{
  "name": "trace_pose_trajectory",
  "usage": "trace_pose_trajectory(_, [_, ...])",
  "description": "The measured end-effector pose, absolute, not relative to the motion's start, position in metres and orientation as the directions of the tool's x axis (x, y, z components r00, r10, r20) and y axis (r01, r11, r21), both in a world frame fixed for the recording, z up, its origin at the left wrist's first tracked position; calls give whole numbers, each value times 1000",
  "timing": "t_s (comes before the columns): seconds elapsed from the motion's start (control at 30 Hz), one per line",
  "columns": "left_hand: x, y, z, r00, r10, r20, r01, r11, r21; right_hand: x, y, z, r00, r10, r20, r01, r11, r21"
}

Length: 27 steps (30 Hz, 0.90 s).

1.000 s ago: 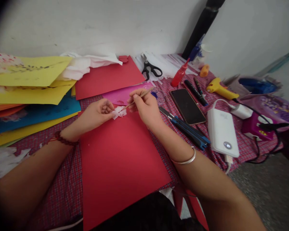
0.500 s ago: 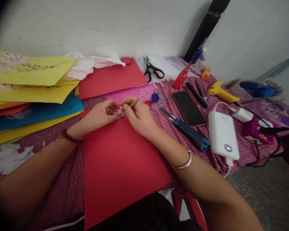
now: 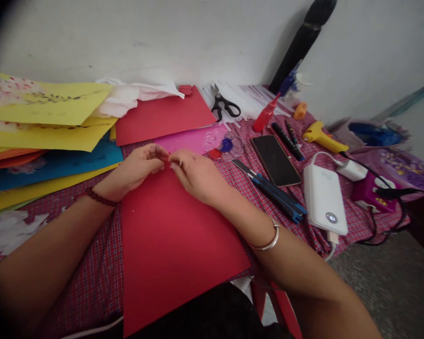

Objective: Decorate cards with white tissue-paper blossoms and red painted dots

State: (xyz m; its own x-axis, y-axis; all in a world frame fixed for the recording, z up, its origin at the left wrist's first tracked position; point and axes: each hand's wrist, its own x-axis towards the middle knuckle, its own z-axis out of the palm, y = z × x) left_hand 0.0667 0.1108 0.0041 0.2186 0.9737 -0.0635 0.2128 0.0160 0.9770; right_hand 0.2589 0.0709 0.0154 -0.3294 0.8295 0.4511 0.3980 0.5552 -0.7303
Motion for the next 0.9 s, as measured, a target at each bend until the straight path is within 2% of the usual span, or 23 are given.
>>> trace_pose_trajectory(0.1, [69,110,6,191,975,-113,157,83,984,266,73,20,-85,899,429,156,438,-886])
trace_pose_trajectory(0.17, [68,111,9,180,970,-164,84,150,985,272,79,21,67,944,324,-59,328,-943])
trace_pose_trajectory(0.27, [56,112,25,138,962,-236,-42,244,969,279,91,16,93,992,83,-293,108,-950])
trace_pose_trajectory(0.33, [38,107,44,83,970,-227,-57,232,971,281,99,9,68,995,-76,-378,-44,-925])
trace_pose_trajectory(0.43, [-5,84,80,-36,992,-120,97,123,988,283,104,-4,20,978,-208,-410,-181,-894])
trace_pose_trajectory(0.5, [-40,60,98,-141,988,-69,222,99,970,286,108,-15,-23,972,-233,-386,-224,-895])
trace_pose_trajectory(0.57, [-75,32,107,-223,973,-51,305,119,945,290,115,-27,-23,986,-167,-381,-163,-910])
trace_pose_trajectory(0.77, [-164,-30,74,-357,924,-135,501,311,808,301,135,-52,-147,988,54,-363,-3,-932])
trace_pose_trajectory(0.9, [-185,-33,44,-435,891,-133,584,391,711,302,134,-49,-69,997,-27,-328,-48,-944])
